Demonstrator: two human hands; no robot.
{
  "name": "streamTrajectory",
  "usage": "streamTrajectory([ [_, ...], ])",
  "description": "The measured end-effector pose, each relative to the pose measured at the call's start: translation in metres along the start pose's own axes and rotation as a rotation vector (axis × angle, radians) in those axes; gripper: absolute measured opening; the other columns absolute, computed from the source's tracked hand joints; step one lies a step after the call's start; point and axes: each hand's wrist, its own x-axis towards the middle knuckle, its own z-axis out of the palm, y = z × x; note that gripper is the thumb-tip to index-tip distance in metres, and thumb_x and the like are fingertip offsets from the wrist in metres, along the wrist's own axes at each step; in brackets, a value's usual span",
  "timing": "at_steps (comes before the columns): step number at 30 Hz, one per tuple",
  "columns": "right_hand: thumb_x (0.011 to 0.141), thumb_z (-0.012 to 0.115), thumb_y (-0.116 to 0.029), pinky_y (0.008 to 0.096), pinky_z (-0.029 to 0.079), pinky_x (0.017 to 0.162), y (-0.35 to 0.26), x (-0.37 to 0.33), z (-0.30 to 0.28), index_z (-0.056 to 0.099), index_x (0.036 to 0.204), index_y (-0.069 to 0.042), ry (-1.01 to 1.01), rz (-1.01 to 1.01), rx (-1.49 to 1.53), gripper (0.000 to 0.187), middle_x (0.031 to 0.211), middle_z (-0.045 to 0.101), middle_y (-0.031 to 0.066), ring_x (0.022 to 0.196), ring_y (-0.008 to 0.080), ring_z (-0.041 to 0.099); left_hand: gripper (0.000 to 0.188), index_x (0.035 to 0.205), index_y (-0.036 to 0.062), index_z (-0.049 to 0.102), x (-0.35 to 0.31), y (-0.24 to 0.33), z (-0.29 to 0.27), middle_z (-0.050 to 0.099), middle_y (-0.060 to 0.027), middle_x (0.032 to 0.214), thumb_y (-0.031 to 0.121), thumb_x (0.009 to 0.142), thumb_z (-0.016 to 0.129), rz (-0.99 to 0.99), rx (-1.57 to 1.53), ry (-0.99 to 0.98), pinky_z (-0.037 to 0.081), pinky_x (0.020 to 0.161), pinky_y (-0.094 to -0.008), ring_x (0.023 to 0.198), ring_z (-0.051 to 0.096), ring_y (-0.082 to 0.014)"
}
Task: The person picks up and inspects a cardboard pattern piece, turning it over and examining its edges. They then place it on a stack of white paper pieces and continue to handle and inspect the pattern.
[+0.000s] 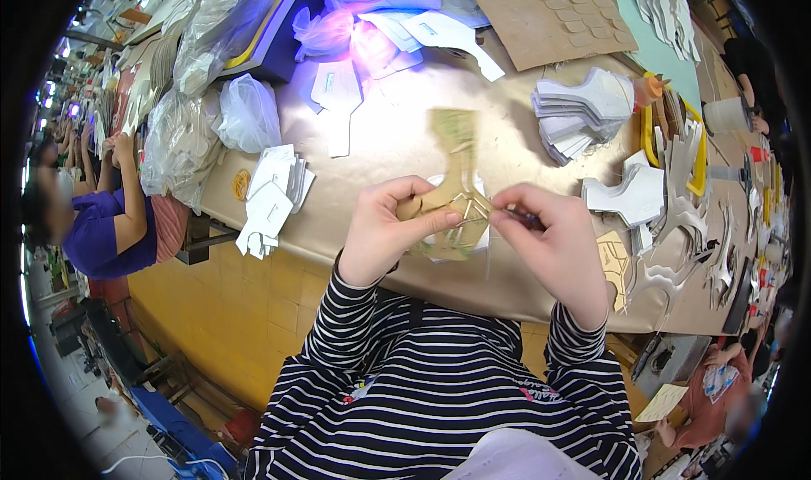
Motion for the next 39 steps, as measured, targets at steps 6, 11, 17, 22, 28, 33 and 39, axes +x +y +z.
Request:
streamTrajectory([
  [6, 0.101, 0.049, -0.015, 0.0230, 0.042, 0.071, 0.008, -0.008, 0.000, 0.045, 0.142, 0.003, 0.173, 0.022, 0.210, 0.045, 0.081, 0.051, 0.0019, 0.073, 0.0101, 0.050, 0.029, 0.109, -0.0045, 0.060, -0.001, -0.002, 0.021, 0.069, -0.0109, 0.103, -0.004, 0.083, 0.073, 0.086, -0.327, 0.169, 0.055, 0.082, -0.0272, 0.092, 0.067, -0.0145],
  [11, 0.104, 0.041, -0.013, 0.0213, 0.037, 0.080, 0.011, -0.021, 0.019, 0.036, 0.148, 0.002, 0.090, 0.069, 0.368, 0.047, 0.083, 0.047, -0.0012, 0.082, 0.0083, 0.045, 0.035, 0.116, -0.0075, 0.057, -0.001, -0.007, 0.032, 0.068, -0.0138, 0.108, -0.005, 0.084, 0.070, 0.108, -0.362, 0.187, 0.054, 0.087, -0.0281, 0.095, 0.067, -0.0154],
  [17, 0.099, 0.048, -0.003, 0.0194, 0.039, 0.073, 0.005, -0.022, 0.021, 0.041, 0.146, 0.000, 0.146, 0.020, 0.367, 0.048, 0.079, 0.052, -0.0009, 0.077, 0.0073, 0.049, 0.031, 0.113, -0.0076, 0.060, -0.003, -0.015, 0.033, 0.070, -0.0118, 0.101, -0.004, 0.084, 0.071, 0.120, -0.309, 0.251, 0.052, 0.080, -0.0245, 0.090, 0.067, -0.0131],
  [22, 0.095, 0.054, 0.000, 0.0190, 0.040, 0.066, -0.003, -0.022, 0.026, 0.047, 0.144, -0.002, 0.081, 0.076, 0.348, 0.050, 0.075, 0.056, -0.0019, 0.072, 0.0045, 0.052, 0.023, 0.106, -0.0066, 0.060, -0.006, -0.019, 0.034, 0.069, -0.0120, 0.099, -0.005, 0.085, 0.069, 0.140, -0.100, 0.306, 0.052, 0.080, -0.0263, 0.089, 0.066, -0.0147],
  [28, 0.094, 0.055, 0.000, 0.0195, 0.039, 0.065, 0.001, -0.014, 0.036, 0.047, 0.144, -0.004, -0.031, 0.135, 0.406, 0.051, 0.071, 0.054, -0.0025, 0.067, 0.0036, 0.050, 0.014, 0.101, -0.0038, 0.064, -0.010, -0.023, 0.047, 0.069, -0.0088, 0.096, -0.003, 0.087, 0.069, 0.318, -0.140, 0.353, 0.053, 0.075, -0.0244, 0.086, 0.065, -0.0114],
  [33, 0.093, 0.056, 0.000, 0.0193, 0.037, 0.061, 0.001, -0.013, 0.040, 0.047, 0.144, -0.004, -0.030, 0.119, 0.481, 0.052, 0.069, 0.054, -0.0027, 0.065, 0.0034, 0.048, 0.017, 0.102, -0.0019, 0.066, -0.011, -0.031, 0.047, 0.068, -0.0086, 0.102, -0.005, 0.086, 0.068, 0.406, 0.028, 0.394, 0.053, 0.076, -0.0249, 0.090, 0.065, -0.0124],
  [39, 0.092, 0.056, 0.000, 0.0198, 0.038, 0.060, -0.002, -0.013, 0.043, 0.046, 0.145, -0.004, -0.031, 0.096, 0.445, 0.054, 0.066, 0.053, -0.0025, 0.063, 0.0035, 0.046, 0.023, 0.104, -0.0012, 0.072, -0.009, -0.038, 0.045, 0.073, -0.0110, 0.094, -0.006, 0.082, 0.071, 0.589, 0.376, 0.500, 0.054, 0.072, -0.0245, 0.084, 0.070, -0.0140],
])
